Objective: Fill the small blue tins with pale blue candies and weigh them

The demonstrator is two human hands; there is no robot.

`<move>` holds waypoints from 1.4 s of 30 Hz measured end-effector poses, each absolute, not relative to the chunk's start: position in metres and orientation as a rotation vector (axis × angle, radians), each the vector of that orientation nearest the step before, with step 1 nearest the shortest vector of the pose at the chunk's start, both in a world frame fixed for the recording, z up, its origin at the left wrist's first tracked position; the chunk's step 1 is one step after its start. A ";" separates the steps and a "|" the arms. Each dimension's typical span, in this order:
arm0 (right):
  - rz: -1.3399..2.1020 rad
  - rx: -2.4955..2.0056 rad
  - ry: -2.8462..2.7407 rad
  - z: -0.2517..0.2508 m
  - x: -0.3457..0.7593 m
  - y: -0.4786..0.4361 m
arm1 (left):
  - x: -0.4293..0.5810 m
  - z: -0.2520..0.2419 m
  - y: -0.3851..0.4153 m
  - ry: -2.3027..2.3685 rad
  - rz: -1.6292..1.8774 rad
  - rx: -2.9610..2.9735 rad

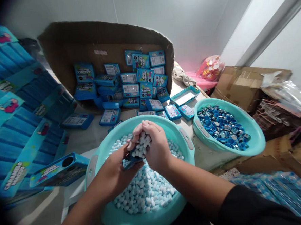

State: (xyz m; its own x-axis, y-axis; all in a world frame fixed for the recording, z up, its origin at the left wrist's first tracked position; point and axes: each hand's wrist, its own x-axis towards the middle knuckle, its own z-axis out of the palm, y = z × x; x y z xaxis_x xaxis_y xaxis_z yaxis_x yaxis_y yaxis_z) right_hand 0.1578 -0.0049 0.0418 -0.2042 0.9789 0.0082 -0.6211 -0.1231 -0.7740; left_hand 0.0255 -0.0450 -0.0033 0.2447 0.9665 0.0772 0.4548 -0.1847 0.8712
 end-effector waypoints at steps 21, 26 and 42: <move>1.639 -0.658 -0.981 0.039 0.161 -0.007 | 0.025 -0.004 -0.047 1.350 0.881 1.822; 1.520 -0.697 -1.247 0.038 0.164 -0.011 | 0.023 -0.003 -0.050 1.279 0.903 1.788; 0.539 -1.200 -2.092 0.019 0.192 0.000 | 0.023 -0.006 -0.043 1.567 1.124 1.588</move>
